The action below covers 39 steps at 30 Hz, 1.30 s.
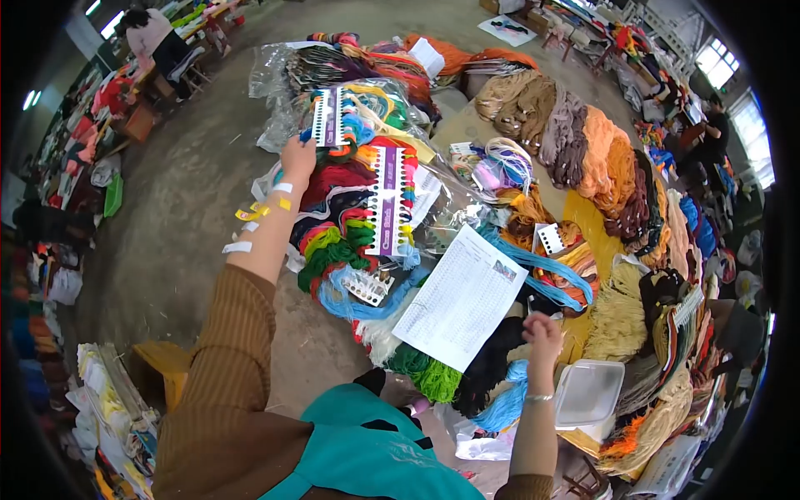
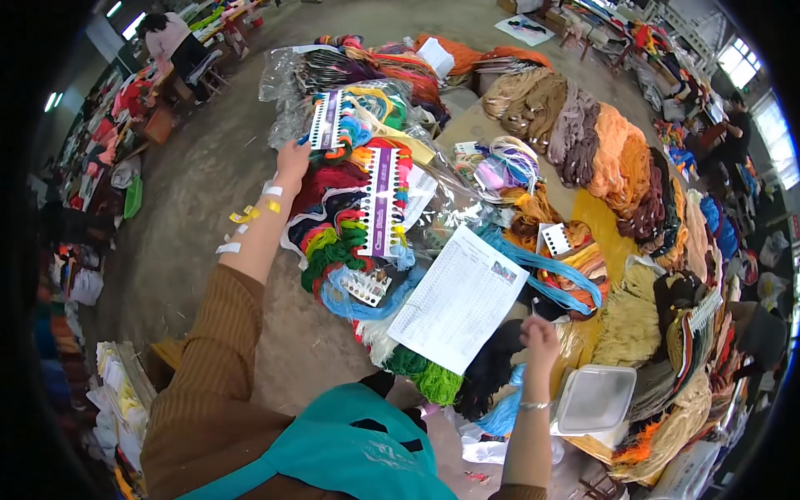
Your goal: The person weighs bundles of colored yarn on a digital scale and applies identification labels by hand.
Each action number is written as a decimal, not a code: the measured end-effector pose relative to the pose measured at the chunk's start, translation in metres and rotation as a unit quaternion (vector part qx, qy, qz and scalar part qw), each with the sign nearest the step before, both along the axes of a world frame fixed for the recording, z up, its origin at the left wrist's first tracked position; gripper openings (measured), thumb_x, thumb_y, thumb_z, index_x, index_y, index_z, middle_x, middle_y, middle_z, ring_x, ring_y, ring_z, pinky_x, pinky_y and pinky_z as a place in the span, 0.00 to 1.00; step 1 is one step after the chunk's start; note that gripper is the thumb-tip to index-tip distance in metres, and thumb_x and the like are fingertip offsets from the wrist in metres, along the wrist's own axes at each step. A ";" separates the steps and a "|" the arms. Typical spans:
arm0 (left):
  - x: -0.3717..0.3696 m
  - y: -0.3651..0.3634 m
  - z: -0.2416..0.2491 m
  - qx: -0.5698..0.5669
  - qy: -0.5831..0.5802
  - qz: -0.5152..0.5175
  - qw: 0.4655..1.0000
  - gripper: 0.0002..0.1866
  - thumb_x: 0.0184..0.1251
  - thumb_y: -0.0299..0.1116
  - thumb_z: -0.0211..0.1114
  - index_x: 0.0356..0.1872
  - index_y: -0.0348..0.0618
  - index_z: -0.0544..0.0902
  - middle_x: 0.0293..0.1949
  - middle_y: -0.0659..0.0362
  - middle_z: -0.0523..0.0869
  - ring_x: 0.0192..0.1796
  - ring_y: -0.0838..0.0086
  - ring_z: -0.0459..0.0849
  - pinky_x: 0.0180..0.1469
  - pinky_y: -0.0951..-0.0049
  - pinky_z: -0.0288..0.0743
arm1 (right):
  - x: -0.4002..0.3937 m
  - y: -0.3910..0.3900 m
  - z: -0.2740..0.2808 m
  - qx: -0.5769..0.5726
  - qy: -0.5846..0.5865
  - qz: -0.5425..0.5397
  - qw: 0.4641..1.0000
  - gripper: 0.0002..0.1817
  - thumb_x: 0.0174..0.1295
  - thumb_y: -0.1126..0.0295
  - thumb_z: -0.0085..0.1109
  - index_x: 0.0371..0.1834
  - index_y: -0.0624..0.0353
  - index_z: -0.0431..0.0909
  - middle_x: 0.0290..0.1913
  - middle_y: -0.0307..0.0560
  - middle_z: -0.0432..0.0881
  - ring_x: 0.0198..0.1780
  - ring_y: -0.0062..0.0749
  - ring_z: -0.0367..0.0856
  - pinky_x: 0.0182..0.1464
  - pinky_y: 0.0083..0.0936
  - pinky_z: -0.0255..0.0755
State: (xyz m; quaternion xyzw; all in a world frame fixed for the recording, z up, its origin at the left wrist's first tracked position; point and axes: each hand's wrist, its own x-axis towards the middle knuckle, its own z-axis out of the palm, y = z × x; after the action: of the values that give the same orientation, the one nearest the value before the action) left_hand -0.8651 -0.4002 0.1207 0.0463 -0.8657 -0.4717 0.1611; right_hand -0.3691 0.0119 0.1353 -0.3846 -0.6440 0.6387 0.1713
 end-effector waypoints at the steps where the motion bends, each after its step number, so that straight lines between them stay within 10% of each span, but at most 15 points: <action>1: 0.013 0.013 0.029 0.022 -0.051 0.013 0.998 0.16 0.62 0.36 0.65 0.39 0.29 0.83 0.34 0.45 0.86 0.35 0.55 0.85 0.41 0.60 0.76 | 0.006 -0.015 0.001 -0.005 -0.011 0.017 1.000 0.09 0.68 0.74 0.52 0.45 0.61 0.82 0.38 0.41 0.84 0.39 0.22 0.82 0.38 0.19 0.77; 5: -0.015 0.019 0.020 0.243 -0.189 -0.040 0.951 0.06 0.63 0.30 0.64 0.36 0.39 0.84 0.32 0.59 0.86 0.26 0.76 0.82 0.26 0.77 0.71 | 0.044 -0.049 -0.006 -0.040 -0.061 0.006 0.997 0.09 0.69 0.74 0.53 0.45 0.64 0.82 0.39 0.44 0.86 0.38 0.24 0.85 0.38 0.19 0.79; 8: -0.020 0.024 0.039 0.404 -0.206 -0.054 0.889 0.06 0.64 0.28 0.61 0.39 0.37 0.79 0.29 0.59 0.84 0.27 0.73 0.84 0.21 0.77 0.76 | 0.079 -0.058 -0.017 -0.066 -0.101 -0.012 0.993 0.11 0.69 0.73 0.52 0.47 0.65 0.82 0.40 0.45 0.86 0.38 0.25 0.85 0.39 0.17 0.78; 13: 0.029 0.042 0.105 0.597 -0.143 -0.174 0.770 0.13 0.63 0.21 0.59 0.49 0.31 0.75 0.45 0.48 0.85 0.45 0.59 0.87 0.45 0.68 0.85 | 0.128 -0.076 -0.049 -0.128 -0.139 -0.055 0.980 0.11 0.68 0.71 0.54 0.47 0.65 0.82 0.39 0.46 0.87 0.37 0.26 0.86 0.37 0.19 0.79; 17: 0.153 0.073 0.121 0.566 -0.161 -0.241 0.771 0.18 0.66 0.21 0.57 0.58 0.33 0.73 0.56 0.49 0.81 0.56 0.58 0.84 0.56 0.65 0.83 | 0.143 -0.091 -0.069 -0.143 -0.148 -0.061 0.977 0.10 0.68 0.72 0.54 0.45 0.64 0.82 0.37 0.46 0.87 0.36 0.24 0.86 0.36 0.18 0.79; 24: 0.229 0.062 0.011 0.430 -0.400 -0.192 0.787 0.13 0.73 0.33 0.58 0.54 0.41 0.77 0.50 0.53 0.85 0.52 0.65 0.85 0.53 0.65 0.79 | 0.092 -0.096 -0.077 -0.044 -0.130 -0.030 0.990 0.17 0.66 0.66 0.61 0.53 0.66 0.78 0.44 0.47 0.85 0.41 0.22 0.82 0.39 0.22 0.76; 35: 0.333 0.076 -0.048 0.131 -0.394 -0.279 0.866 0.13 0.73 0.33 0.58 0.51 0.41 0.83 0.46 0.61 0.87 0.48 0.79 0.84 0.48 0.77 0.77 | 0.034 -0.005 -0.069 -0.062 0.011 -0.060 0.996 0.08 0.63 0.74 0.58 0.41 0.67 0.81 0.34 0.37 0.82 0.33 0.19 0.75 0.37 0.21 0.71; 39: 0.334 0.098 -0.095 0.059 -0.250 -0.365 0.895 0.19 0.67 0.35 0.63 0.55 0.38 0.81 0.47 0.50 0.87 0.51 0.63 0.86 0.54 0.68 0.77 | 0.099 0.033 -0.106 -0.013 -0.114 -0.042 0.993 0.09 0.63 0.74 0.58 0.43 0.66 0.81 0.37 0.38 0.83 0.35 0.20 0.78 0.38 0.20 0.71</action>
State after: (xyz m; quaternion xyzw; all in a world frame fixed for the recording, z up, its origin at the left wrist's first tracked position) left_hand -0.5311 -0.3026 0.0255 -0.1469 -0.8041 -0.5204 -0.2471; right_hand -0.2701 0.0453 0.0296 -0.4835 -0.6342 0.5917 0.1181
